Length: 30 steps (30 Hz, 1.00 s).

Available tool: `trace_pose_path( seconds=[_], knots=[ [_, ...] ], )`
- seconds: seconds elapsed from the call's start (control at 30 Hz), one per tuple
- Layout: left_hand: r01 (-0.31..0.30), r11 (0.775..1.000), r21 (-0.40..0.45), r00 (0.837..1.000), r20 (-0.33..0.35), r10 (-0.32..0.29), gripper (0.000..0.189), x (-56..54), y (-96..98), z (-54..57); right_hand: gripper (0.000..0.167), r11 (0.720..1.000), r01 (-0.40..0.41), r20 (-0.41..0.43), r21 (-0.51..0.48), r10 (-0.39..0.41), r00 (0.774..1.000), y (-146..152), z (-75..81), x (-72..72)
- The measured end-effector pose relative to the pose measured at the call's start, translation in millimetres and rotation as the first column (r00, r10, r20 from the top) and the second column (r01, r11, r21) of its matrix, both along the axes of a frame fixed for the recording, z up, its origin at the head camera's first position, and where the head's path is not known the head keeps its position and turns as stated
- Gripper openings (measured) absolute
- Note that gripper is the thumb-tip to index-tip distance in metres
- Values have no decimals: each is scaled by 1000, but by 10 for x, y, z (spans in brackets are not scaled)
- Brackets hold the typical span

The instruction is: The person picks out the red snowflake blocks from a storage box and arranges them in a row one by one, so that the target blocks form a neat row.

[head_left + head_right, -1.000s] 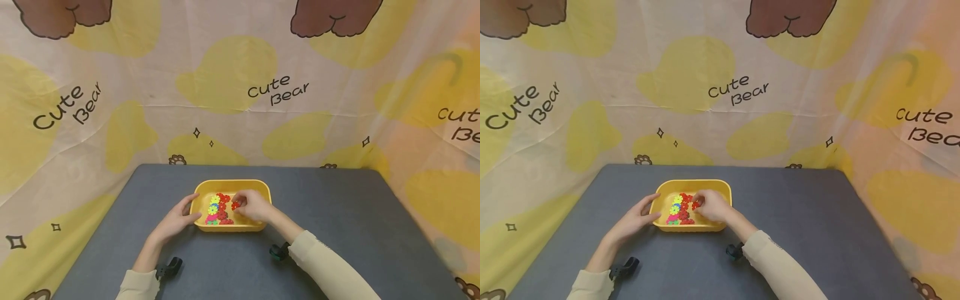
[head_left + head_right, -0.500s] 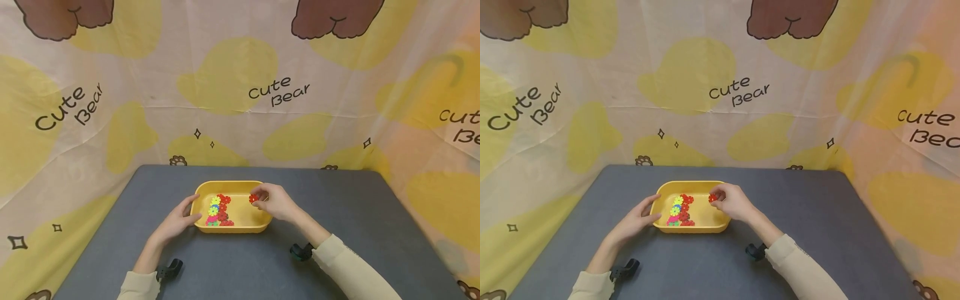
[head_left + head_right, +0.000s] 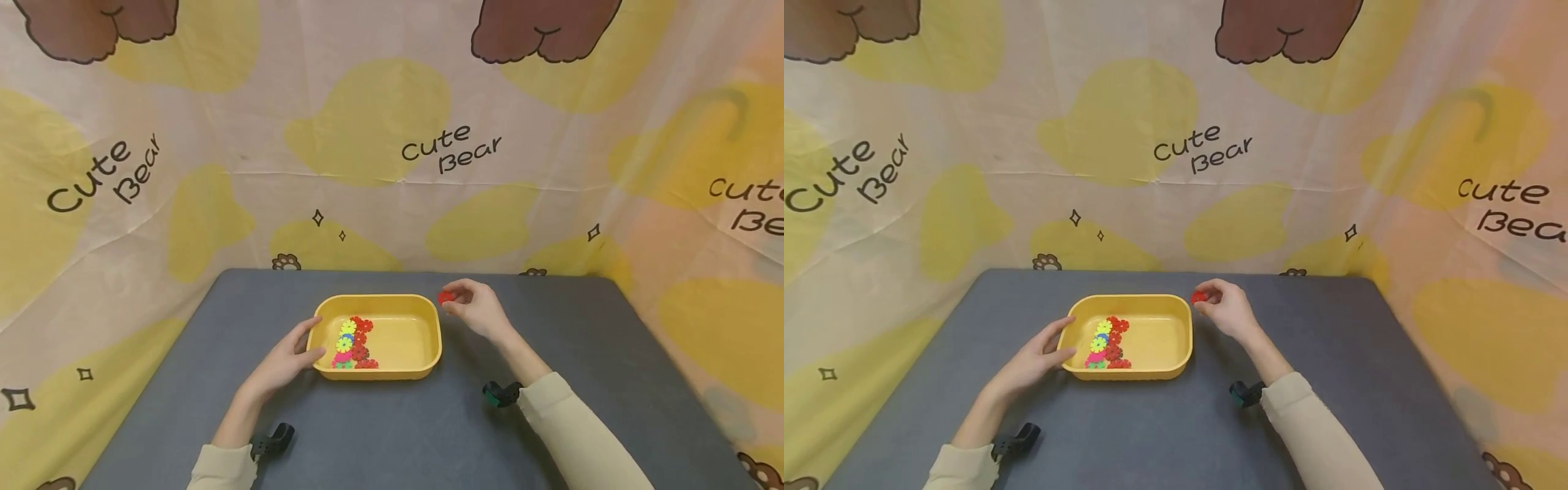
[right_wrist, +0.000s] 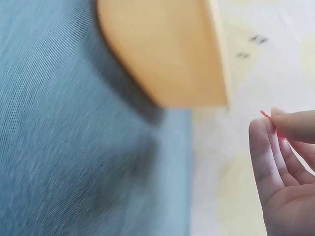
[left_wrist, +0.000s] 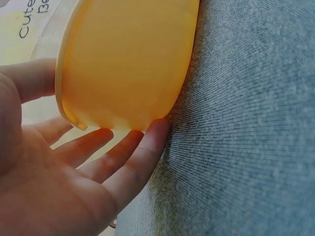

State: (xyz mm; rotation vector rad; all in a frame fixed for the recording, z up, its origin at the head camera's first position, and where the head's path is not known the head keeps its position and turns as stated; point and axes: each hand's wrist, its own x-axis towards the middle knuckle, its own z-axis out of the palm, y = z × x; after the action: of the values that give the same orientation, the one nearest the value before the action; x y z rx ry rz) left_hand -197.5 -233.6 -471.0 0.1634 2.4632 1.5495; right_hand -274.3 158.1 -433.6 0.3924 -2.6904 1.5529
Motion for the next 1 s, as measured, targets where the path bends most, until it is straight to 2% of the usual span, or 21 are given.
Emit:
trace_pose_path(
  seconds=[0.17,0.3,0.43,0.53,0.8,1.0],
  knots=[
    [-1,1000,9,1000,1,1,73,-3,1,6,29,997,52,40,50,-54,998,124,-189,-102],
    [0,1000,14,1000,8,0,72,21,6,-2,29,995,38,95,94,-47,994,166,-330,-143],
    [-13,1000,25,1000,10,13,72,39,9,3,27,989,21,99,148,-36,994,164,-425,-200],
    [-15,999,36,1000,10,15,72,36,10,7,25,977,13,77,211,-30,997,164,-472,-244],
    [-21,1000,-2,1000,2,21,72,24,-2,-6,23,939,-8,-3,344,10,1000,172,-529,-311],
    [-12,1000,18,1000,9,12,71,8,-8,-30,24,921,-44,7,387,45,999,172,-516,-303]
  ],
)
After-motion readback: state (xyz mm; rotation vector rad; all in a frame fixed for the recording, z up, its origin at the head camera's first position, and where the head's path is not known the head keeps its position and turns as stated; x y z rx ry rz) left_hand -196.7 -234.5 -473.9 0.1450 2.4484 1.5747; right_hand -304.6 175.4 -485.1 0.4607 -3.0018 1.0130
